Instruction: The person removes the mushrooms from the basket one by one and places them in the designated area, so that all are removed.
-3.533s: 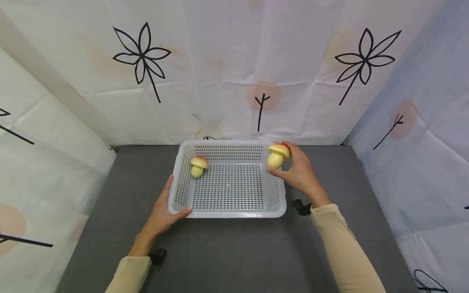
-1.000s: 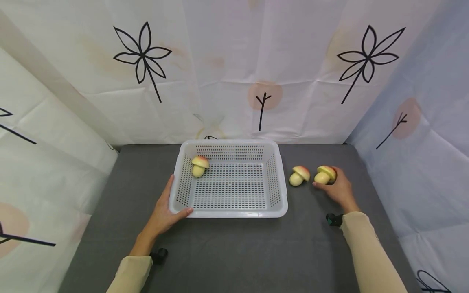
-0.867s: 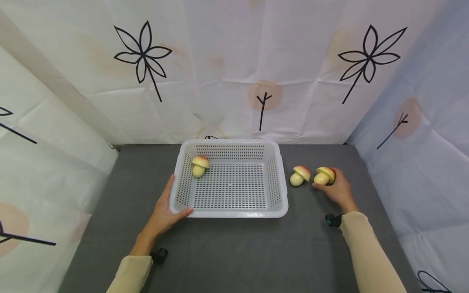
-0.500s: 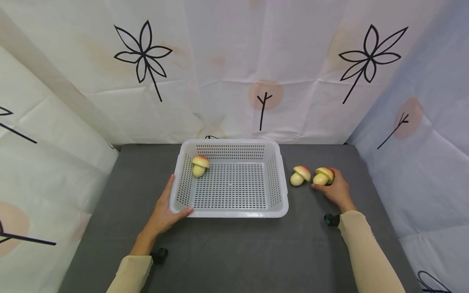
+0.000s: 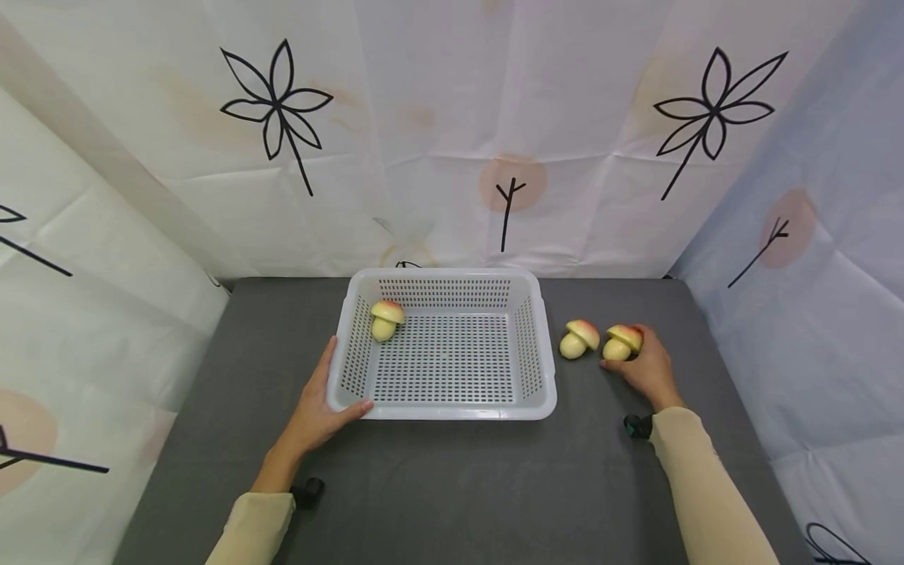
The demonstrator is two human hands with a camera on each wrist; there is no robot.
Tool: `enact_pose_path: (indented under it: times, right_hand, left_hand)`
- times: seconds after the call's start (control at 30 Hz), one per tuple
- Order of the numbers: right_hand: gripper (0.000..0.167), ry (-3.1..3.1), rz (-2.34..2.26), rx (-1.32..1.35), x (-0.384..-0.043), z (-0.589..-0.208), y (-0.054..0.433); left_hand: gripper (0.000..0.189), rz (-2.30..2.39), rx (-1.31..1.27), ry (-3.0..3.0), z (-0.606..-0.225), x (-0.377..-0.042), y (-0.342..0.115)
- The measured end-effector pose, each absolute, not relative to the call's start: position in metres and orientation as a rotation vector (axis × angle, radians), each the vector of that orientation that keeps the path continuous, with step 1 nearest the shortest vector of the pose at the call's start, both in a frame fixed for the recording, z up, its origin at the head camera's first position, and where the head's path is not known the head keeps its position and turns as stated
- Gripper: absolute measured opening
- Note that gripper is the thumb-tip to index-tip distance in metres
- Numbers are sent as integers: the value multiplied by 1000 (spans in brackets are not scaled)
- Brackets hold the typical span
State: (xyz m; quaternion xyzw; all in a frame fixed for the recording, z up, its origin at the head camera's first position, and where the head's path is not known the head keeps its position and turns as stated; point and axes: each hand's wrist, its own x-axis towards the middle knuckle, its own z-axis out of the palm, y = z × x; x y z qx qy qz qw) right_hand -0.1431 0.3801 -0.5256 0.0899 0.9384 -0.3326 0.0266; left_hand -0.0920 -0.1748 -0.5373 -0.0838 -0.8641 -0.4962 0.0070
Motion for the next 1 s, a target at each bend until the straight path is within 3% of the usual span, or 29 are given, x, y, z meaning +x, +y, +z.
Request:
enact_pose_path:
  times: [1.0]
  right_hand:
    - [102, 2872, -1013, 268, -143, -523, 381]
  left_hand:
    - [125, -1565, -269, -2697, -536, -92, -175]
